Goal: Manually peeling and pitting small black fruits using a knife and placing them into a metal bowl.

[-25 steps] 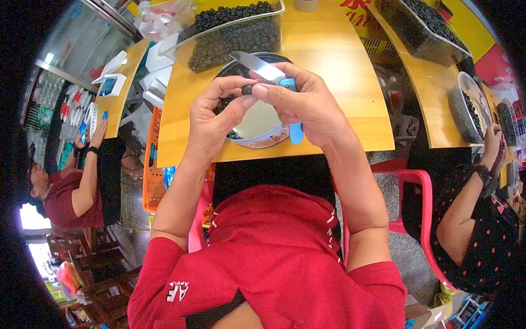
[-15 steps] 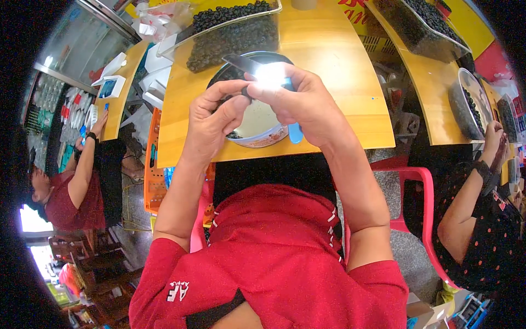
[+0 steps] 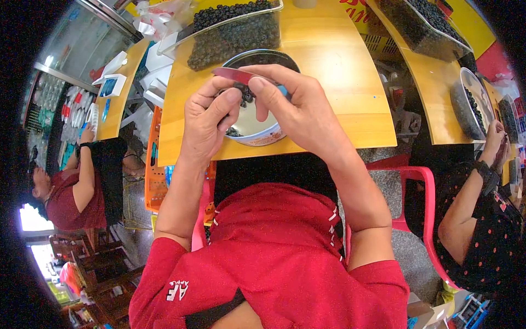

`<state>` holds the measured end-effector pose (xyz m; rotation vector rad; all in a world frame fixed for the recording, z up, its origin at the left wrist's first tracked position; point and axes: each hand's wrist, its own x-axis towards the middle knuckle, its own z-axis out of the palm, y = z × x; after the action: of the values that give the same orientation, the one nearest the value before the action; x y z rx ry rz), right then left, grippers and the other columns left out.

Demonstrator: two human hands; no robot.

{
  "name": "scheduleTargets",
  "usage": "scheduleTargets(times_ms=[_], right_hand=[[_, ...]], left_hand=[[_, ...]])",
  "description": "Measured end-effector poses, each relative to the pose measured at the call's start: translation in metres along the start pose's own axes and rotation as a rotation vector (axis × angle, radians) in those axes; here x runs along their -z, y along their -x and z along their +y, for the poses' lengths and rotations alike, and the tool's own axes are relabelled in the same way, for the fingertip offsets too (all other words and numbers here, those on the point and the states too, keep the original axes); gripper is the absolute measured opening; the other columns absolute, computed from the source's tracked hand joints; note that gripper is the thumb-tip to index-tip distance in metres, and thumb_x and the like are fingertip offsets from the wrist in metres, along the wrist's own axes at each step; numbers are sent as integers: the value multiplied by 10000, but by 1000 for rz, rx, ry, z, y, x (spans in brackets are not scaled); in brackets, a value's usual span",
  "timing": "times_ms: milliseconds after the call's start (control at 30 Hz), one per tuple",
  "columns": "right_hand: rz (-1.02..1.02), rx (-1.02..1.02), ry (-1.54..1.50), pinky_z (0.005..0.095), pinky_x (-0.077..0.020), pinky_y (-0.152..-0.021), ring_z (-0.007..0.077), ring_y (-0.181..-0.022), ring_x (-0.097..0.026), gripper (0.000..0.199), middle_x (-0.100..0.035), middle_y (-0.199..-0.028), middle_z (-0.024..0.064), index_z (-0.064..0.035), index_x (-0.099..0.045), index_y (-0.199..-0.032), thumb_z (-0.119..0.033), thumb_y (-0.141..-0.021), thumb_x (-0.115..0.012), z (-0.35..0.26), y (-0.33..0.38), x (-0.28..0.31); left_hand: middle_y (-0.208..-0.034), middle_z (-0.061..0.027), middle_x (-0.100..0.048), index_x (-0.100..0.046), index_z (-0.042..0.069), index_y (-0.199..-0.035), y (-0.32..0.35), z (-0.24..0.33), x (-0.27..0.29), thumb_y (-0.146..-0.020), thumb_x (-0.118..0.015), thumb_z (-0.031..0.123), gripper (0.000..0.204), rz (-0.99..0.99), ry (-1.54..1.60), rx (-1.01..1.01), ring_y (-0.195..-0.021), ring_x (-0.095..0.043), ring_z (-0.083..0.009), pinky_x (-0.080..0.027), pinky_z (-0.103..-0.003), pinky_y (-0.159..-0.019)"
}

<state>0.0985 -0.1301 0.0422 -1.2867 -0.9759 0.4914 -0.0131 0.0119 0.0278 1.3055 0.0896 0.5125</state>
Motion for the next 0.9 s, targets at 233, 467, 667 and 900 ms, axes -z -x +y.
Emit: scheduleTargets(times_ms=[233,467,667,900], right_hand=[[8,-7,-38,179,-278,-476,4,-557,-401,289,-512,-630,-42,-45,-622,-1203,-219,-994,-525,0,1,0],[25,87,-53,177,-278,-473,8,-552,-405,272,-534,-667,-32,-38,-622,-1179,-211,-992,-528,6,-2,-6],[145,-137,-77,180,-233,-464,19,-512,-367,264,-486,-626,-35,-18,-620,-1155,-198,-983,-530,4,0,-2],[141,-185,-172,187,-194,-453,11,-485,-258,357,-353,-633,-57,48,-498,-1301,-161,-1016,-450,7,-8,7]], left_hand=[[-707,32,-550,-626,16,-1079,-2,0,3,-913,-642,115,193,-41,37,-1,-523,-391,-18,-260,-176,-450],[-721,0,-552,-616,-1,-1087,1,5,3,-911,-629,104,205,-32,130,10,-527,-406,-35,-277,-169,-447],[-733,-29,-504,-622,6,-998,21,20,56,-956,-520,268,284,-54,452,101,-491,-374,-68,-280,-201,-434],[-751,-35,-497,-509,61,-820,154,42,215,-959,-505,284,263,201,326,193,-499,-388,-67,-307,-190,-441]])
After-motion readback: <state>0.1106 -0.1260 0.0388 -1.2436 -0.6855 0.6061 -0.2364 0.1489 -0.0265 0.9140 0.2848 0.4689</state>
